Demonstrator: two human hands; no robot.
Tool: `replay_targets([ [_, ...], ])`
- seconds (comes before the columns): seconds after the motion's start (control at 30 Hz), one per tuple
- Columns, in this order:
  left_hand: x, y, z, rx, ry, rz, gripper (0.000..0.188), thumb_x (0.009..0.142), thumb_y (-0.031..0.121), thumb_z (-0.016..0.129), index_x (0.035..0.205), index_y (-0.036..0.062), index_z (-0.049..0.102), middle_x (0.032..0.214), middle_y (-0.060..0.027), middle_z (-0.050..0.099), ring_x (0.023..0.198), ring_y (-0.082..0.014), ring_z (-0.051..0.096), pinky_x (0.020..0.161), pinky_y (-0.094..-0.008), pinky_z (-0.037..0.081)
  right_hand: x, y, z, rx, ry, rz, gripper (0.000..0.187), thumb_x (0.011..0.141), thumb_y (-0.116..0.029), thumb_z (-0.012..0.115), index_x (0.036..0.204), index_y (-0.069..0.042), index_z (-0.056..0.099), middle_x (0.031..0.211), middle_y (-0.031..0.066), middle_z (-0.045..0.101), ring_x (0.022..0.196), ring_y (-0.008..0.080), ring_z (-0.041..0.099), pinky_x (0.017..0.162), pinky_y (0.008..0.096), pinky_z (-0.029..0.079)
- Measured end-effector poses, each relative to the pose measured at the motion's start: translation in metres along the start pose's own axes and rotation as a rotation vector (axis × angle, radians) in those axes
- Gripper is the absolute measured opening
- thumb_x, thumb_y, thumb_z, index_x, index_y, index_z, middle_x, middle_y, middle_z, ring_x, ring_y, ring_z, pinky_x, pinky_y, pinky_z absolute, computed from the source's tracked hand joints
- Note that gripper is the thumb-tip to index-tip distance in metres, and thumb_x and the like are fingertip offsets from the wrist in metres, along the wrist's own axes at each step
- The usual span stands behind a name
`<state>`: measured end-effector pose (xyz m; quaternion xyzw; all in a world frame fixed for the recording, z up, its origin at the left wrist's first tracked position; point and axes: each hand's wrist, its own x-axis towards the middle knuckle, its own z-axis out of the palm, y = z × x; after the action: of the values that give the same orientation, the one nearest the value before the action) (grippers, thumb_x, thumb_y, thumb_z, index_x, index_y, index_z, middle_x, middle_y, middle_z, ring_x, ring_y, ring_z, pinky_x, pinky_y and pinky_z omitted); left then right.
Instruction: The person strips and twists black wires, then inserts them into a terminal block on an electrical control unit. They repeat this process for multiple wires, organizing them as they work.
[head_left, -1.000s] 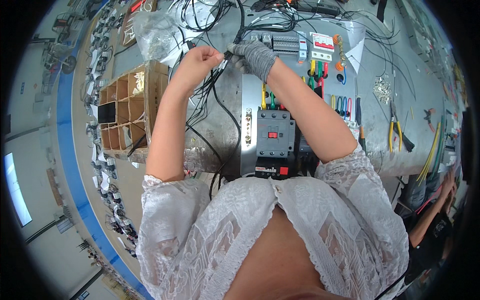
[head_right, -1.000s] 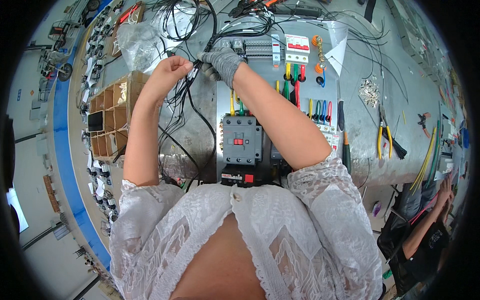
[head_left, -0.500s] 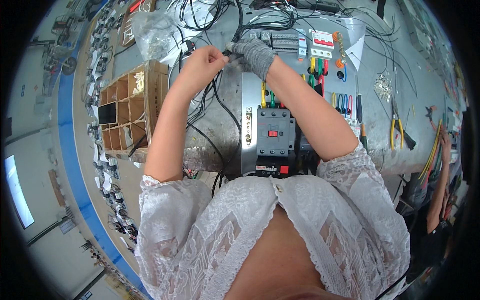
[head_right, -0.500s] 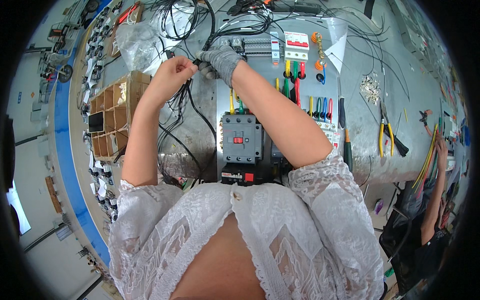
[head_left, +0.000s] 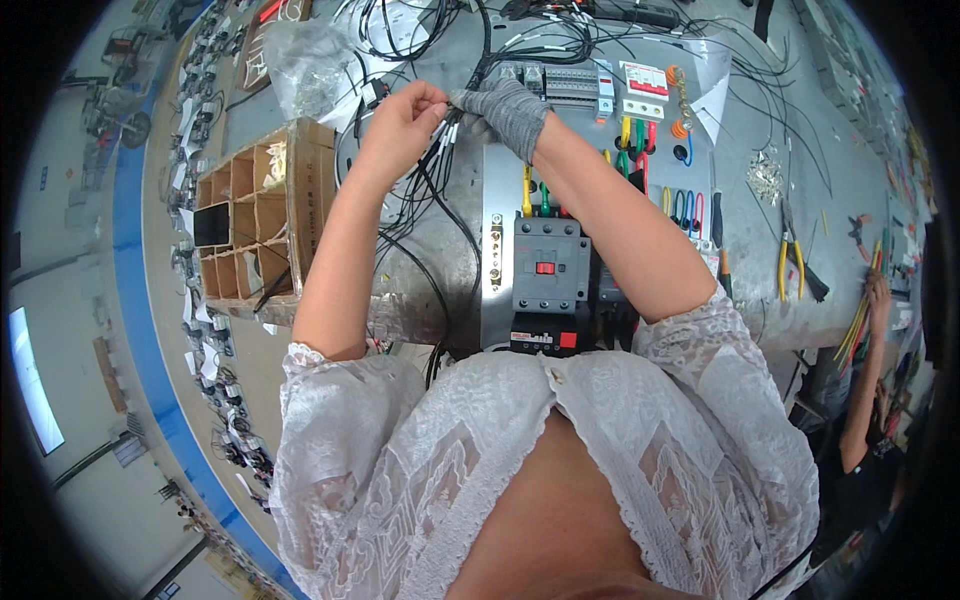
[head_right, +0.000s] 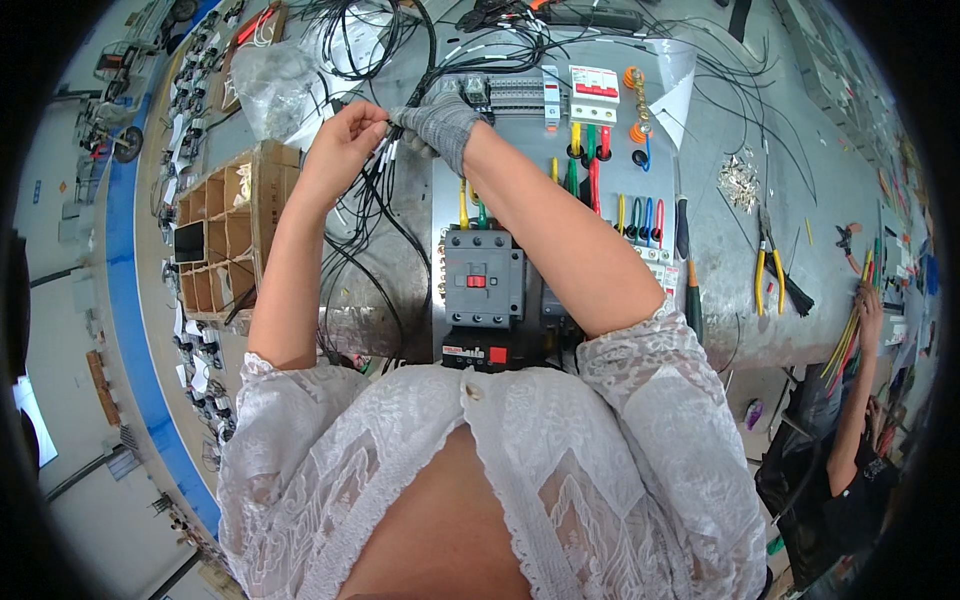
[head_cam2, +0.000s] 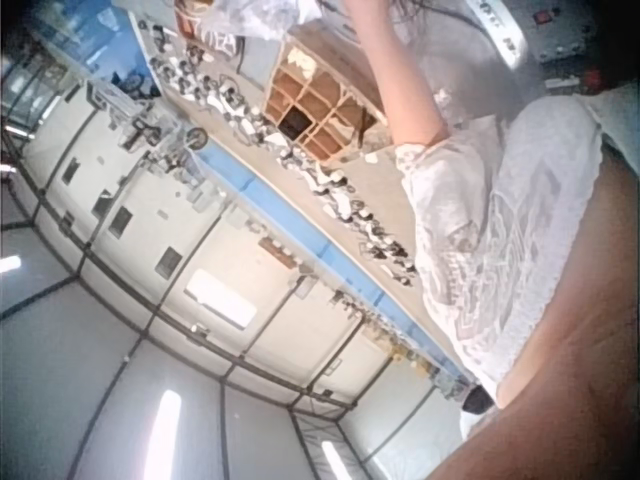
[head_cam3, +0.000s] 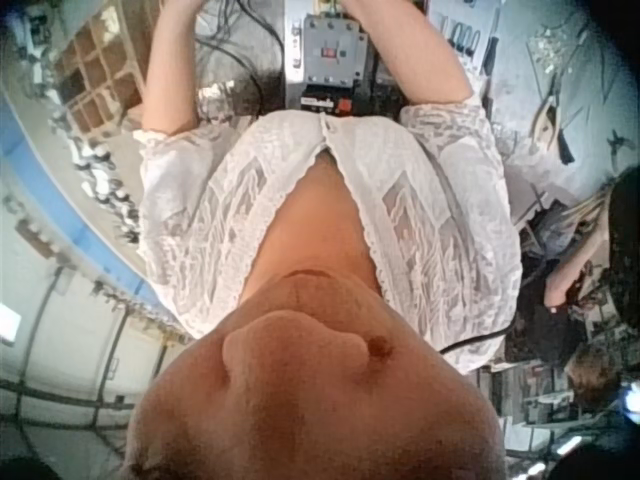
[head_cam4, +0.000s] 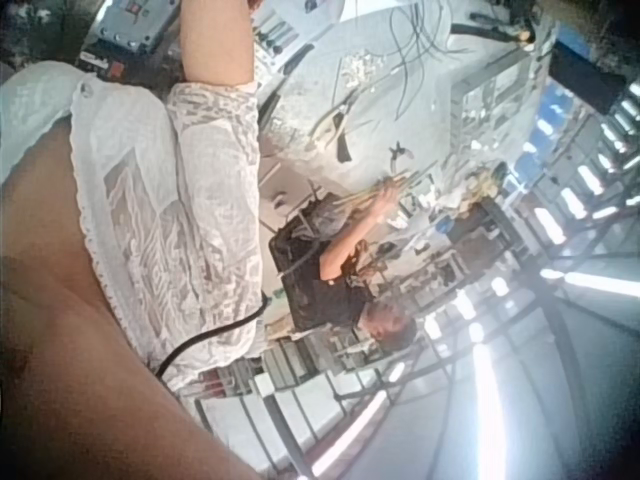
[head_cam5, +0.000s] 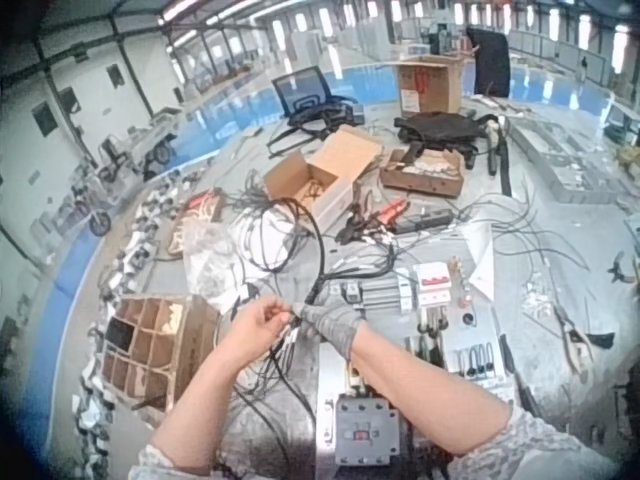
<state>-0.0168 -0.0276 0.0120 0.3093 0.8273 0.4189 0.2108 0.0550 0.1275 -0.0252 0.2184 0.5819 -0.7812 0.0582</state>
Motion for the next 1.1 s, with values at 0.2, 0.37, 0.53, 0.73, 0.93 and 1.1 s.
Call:
replay_targets([
  [0.2,-0.003,0.003,0.003,0.109,0.017,0.101,0.019,0.077,0.011,0.07,0.09,0.0013,0.06,0.083,-0.0082,0.064,0.077,-0.0165,0.061,0.07,-0.029,0.048,0.003,0.001,0.001,-0.046,-0.025,0.011,0.02,0.087,-0.023,0.063,0.08,-0.004,0.063,0.064,0.0043,0.06,0.048,0.0108,0.051,0.042,0.0229,0.041],
  [0.37,0.002,0.024,-0.014,0.426,0.041,0.194,0.017,0.082,0.018,0.064,0.083,0.0011,0.062,0.082,-0.0101,0.064,0.074,-0.0243,0.063,0.066,-0.0327,0.049,-0.003,-0.003,0.001,0.037,-0.027,0.031,0.024,0.087,-0.025,0.062,0.079,-0.002,0.062,0.064,0.0063,0.06,0.048,0.0143,0.053,0.04,0.0278,0.041],
  [0.53,-0.02,0.059,0.02,1.048,0.169,0.338,0.024,0.084,0.03,0.059,0.076,0.0083,0.063,0.077,-0.009,0.063,0.068,-0.0262,0.064,0.06,-0.0371,0.051,0.007,0.001,-0.002,0.32,-0.055,0.122,0.025,0.09,-0.024,0.055,0.08,-0.001,0.061,0.066,0.0071,0.061,0.048,0.0163,0.055,0.041,0.0291,0.043],
  [0.73,-0.11,0.103,0.003,0.861,-0.052,0.321,0.022,0.08,0.024,0.065,0.079,0.0039,0.056,0.071,-0.0131,0.057,0.066,-0.0328,0.06,0.056,-0.0404,0.046,0.004,0.006,0.0,0.282,-0.139,0.1,0.009,0.086,-0.01,0.06,0.09,-0.003,0.062,0.078,0.0082,0.066,0.064,0.019,0.062,0.053,0.0312,0.05],
  [0.93,-0.238,0.197,-0.122,0.591,0.429,-0.083,0.007,0.087,0.001,0.055,0.082,-0.0035,0.054,0.074,-0.0035,0.051,0.068,-0.0095,0.045,0.061,-0.0226,0.038,0.0,-0.004,0.004,0.075,-0.055,0.11,0.009,0.088,-0.014,0.059,0.09,-0.005,0.062,0.076,0.0057,0.065,0.06,0.0141,0.057,0.047,0.0268,0.045],
  [1.1,-0.324,0.195,-0.157,0.196,0.63,0.771,0.017,0.08,0.013,0.055,0.071,-0.0011,0.06,0.056,-0.0061,0.052,0.045,-0.0138,0.045,0.045,-0.0195,0.029,-0.002,-0.004,0.0,-0.004,-0.039,0.034,0.015,0.089,-0.021,0.06,0.083,-0.007,0.062,0.069,0.0021,0.061,0.054,0.0115,0.052,0.045,0.026,0.042],
])
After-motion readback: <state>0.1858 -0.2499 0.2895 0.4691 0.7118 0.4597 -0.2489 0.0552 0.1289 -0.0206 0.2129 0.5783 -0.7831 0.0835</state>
